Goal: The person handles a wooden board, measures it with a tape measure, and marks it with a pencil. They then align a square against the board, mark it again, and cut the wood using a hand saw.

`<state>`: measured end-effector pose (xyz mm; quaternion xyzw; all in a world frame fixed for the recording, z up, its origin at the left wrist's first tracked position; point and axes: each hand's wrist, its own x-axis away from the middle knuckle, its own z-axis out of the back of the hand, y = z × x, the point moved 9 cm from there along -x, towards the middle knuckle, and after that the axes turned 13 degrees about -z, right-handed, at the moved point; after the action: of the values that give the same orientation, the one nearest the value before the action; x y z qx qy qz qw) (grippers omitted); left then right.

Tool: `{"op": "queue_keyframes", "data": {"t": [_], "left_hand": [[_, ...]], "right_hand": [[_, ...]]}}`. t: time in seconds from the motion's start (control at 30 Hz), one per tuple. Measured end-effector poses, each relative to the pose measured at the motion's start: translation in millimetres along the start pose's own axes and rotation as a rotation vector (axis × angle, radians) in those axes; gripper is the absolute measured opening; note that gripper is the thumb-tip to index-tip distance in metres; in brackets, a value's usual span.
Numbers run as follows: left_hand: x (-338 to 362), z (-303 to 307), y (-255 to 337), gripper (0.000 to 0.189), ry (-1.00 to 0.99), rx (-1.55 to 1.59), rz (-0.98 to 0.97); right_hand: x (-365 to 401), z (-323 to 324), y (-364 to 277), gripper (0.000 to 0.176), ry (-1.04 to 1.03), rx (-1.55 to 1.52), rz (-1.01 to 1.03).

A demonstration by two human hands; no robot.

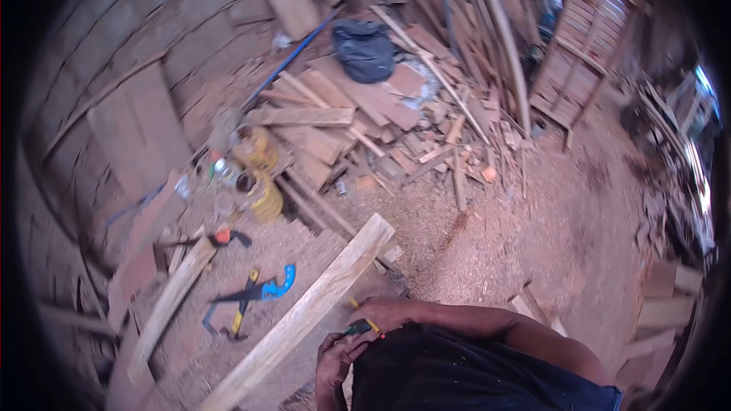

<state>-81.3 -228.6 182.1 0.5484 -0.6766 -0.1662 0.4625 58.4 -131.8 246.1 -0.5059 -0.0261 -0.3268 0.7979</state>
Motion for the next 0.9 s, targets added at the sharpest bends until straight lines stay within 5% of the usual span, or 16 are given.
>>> {"op": "queue_keyframes", "data": {"t": [0.1,0.17,0.2,0.23,0.33,0.4,0.43,0.47,0.53,0.63,0.7,0.9], "left_hand": [[8,81,-10,0.022,0.139,0.079,-0.085],[-1,193,-26,0.026,0.057,0.022,-0.277],[13,232,-9,0.026,0.351,-0.007,-0.371],[26,276,-3,0.024,0.395,0.131,-0.416],[74,453,14,0.018,0.842,-0.096,-0.515],[121,462,69,0.016,1.103,0.745,-0.817],[142,515,69,0.014,1.179,0.62,-0.888],[169,500,96,0.014,1.281,0.547,-0.958],[175,542,82,0.019,1.379,0.623,-0.887],[151,576,63,0.019,1.295,0.643,-0.818],[143,568,61,0.012,1.355,0.697,-0.805],[117,582,40,0.003,1.352,0.908,-0.773]], "right_hand": [[-1,-13,67,0.061,0.126,0.099,0.169],[-6,-12,147,0.06,0.035,0.204,-0.071],[7,6,163,0.056,0.075,0.219,-0.024],[15,21,179,0.052,0.027,0.318,-0.119],[51,66,249,0.043,0.035,0.22,-0.157],[78,89,278,0.038,0.019,0.103,-0.173],[81,100,273,0.035,0.013,0.021,-0.12],[75,108,263,0.034,0.044,-0.053,-0.139],[68,105,249,0.032,0.112,-0.21,-0.195],[16,78,197,0.031,0.082,0.225,-0.321],[-28,49,128,0.035,0.181,0.459,-0.187],[-133,-37,18,0.04,0.25,0.567,-0.249]]}}
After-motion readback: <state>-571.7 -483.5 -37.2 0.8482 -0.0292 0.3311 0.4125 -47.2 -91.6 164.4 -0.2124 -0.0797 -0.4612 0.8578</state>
